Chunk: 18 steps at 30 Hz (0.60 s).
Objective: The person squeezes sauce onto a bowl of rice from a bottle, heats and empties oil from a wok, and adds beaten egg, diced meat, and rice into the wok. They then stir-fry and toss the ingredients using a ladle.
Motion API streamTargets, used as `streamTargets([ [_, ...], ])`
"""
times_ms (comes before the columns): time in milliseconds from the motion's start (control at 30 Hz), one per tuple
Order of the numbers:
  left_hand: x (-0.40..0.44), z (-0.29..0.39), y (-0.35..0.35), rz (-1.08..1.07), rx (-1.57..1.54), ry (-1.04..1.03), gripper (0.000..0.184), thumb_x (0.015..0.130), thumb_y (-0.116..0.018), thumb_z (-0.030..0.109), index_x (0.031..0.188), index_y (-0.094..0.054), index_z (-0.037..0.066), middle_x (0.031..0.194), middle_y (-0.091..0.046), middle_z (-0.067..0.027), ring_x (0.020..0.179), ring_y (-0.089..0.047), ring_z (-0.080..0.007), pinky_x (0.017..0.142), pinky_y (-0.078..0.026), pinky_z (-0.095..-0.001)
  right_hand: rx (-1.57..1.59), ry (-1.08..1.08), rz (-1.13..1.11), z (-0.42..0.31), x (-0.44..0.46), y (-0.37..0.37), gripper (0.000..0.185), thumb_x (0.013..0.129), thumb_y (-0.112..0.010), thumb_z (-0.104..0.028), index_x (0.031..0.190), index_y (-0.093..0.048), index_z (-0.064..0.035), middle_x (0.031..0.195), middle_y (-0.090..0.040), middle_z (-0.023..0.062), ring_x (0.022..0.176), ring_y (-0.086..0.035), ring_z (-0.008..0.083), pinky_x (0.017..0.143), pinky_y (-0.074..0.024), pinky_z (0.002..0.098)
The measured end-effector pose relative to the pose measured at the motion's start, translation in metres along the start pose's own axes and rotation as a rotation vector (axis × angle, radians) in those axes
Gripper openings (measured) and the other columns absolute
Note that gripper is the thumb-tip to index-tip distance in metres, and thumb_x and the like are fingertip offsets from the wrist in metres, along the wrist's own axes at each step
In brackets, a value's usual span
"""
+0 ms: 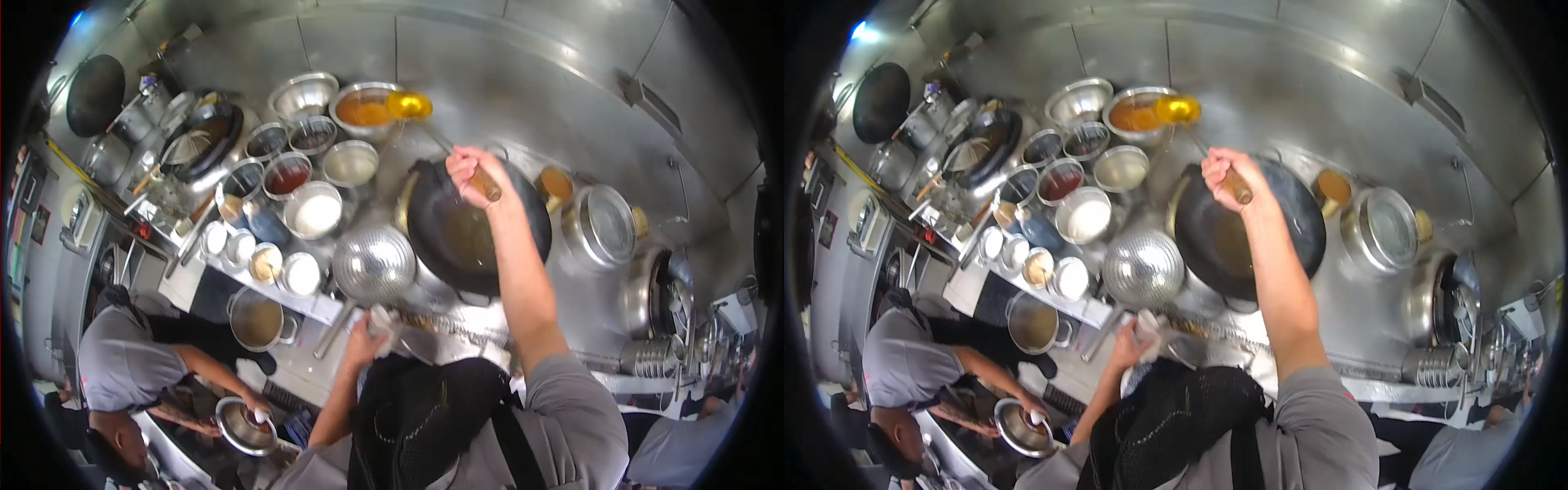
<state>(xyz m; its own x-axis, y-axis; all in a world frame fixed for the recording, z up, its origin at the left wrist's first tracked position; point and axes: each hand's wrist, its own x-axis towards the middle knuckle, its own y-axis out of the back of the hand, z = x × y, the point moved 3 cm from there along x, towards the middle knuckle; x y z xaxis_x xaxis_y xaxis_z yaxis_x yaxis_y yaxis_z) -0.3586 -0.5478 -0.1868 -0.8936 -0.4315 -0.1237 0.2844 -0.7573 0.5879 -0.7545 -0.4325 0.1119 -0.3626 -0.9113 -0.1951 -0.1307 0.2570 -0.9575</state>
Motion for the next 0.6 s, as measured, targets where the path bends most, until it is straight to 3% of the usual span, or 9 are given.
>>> streamTargets([
  [133,-0.010,-0.005,-0.020,0.149,-0.140,-0.009,0.085,0.074,-0.088,0.014,0.142,-0.046,-0.014,0.133,-0.061,-0.0322,0.124,-0.062,-0.0424,0.109,-0.048,-0.0444,-0.003,-0.051,0.072,-0.001,-0.106,0.014,0.020,0.101,-0.058,-0.008,0.085,-0.049,-0.0032,0.076,-0.049,0.0006,0.057,-0.053,0.0053,0.048,-0.0469,0.0199],
  [167,-0.010,-0.014,-0.026,0.196,-0.049,0.004,0.080,0.072,-0.088,0.013,0.140,-0.051,-0.010,0.125,-0.065,-0.0306,0.117,-0.064,-0.0433,0.103,-0.051,-0.0470,-0.039,-0.035,0.093,0.001,-0.131,0.018,0.020,0.102,-0.059,-0.009,0.085,-0.050,-0.0027,0.076,-0.050,0.0010,0.057,-0.053,0.0045,0.048,-0.0464,0.0193],
  [233,-0.010,-0.016,-0.030,0.134,0.074,0.082,0.069,0.071,-0.089,0.020,0.130,-0.061,-0.001,0.118,-0.066,-0.0280,0.109,-0.065,-0.0433,0.098,-0.052,-0.0496,-0.069,-0.019,0.123,0.007,-0.174,0.033,0.020,0.102,-0.059,-0.009,0.085,-0.050,-0.0022,0.076,-0.050,0.0013,0.057,-0.054,0.0038,0.047,-0.0458,0.0187],
  [333,-0.005,-0.023,-0.034,0.146,0.129,0.109,0.066,0.069,-0.090,0.023,0.123,-0.062,-0.002,0.116,-0.067,-0.0277,0.107,-0.065,-0.0440,0.097,-0.052,-0.0484,-0.212,0.045,0.297,0.019,-0.230,0.072,0.021,0.102,-0.059,-0.009,0.085,-0.051,-0.0011,0.077,-0.052,0.0023,0.056,-0.053,0.0033,0.046,-0.0449,0.0186],
  [433,-0.007,-0.029,-0.035,0.008,0.003,0.142,0.059,0.075,-0.088,0.020,0.123,-0.060,-0.001,0.115,-0.068,-0.0227,0.104,-0.067,-0.0373,0.094,-0.054,-0.0440,-0.194,-0.019,0.407,0.036,-0.265,0.114,0.020,0.101,-0.060,-0.010,0.084,-0.051,-0.0030,0.075,-0.053,0.0011,0.055,-0.053,0.0030,0.045,-0.0437,0.0201],
  [500,-0.014,-0.022,-0.040,0.036,-0.587,0.191,0.052,0.084,-0.084,0.016,0.125,-0.057,0.000,0.119,-0.067,-0.0163,0.103,-0.068,-0.0284,0.091,-0.055,-0.0393,-0.325,0.058,0.470,0.052,-0.285,0.124,0.011,0.099,-0.061,-0.009,0.092,-0.053,-0.0060,0.072,-0.054,0.0011,0.053,-0.052,0.0049,0.043,-0.0418,0.0218],
  [533,-0.022,-0.009,-0.035,0.051,-0.653,0.160,0.051,0.092,-0.076,0.011,0.136,-0.052,0.001,0.126,-0.066,-0.0112,0.109,-0.067,-0.0230,0.094,-0.056,-0.0374,-0.432,0.064,0.456,0.056,-0.293,0.135,0.010,0.098,-0.061,-0.008,0.094,-0.052,-0.0066,0.071,-0.054,0.0009,0.052,-0.051,0.0059,0.042,-0.0415,0.0225],
  [567,-0.031,0.005,-0.031,0.051,-0.655,0.154,0.051,0.092,-0.076,0.011,0.136,-0.052,0.001,0.126,-0.066,-0.0112,0.109,-0.067,-0.0230,0.094,-0.056,-0.0374,-0.537,0.072,0.440,0.060,-0.298,0.146,0.010,0.098,-0.061,-0.006,0.096,-0.051,-0.0072,0.069,-0.053,0.0008,0.051,-0.051,0.0070,0.042,-0.0412,0.0232],
  [600,-0.042,0.026,-0.028,0.079,-0.925,0.166,0.054,0.093,-0.074,0.010,0.141,-0.050,0.001,0.131,-0.065,-0.0114,0.113,-0.066,-0.0242,0.098,-0.055,-0.0382,-0.623,0.156,0.575,0.069,-0.304,0.143,0.019,0.098,-0.062,-0.008,0.115,-0.055,-0.0038,0.068,-0.054,0.0015,0.050,-0.052,0.0100,0.041,-0.0426,0.0269],
])
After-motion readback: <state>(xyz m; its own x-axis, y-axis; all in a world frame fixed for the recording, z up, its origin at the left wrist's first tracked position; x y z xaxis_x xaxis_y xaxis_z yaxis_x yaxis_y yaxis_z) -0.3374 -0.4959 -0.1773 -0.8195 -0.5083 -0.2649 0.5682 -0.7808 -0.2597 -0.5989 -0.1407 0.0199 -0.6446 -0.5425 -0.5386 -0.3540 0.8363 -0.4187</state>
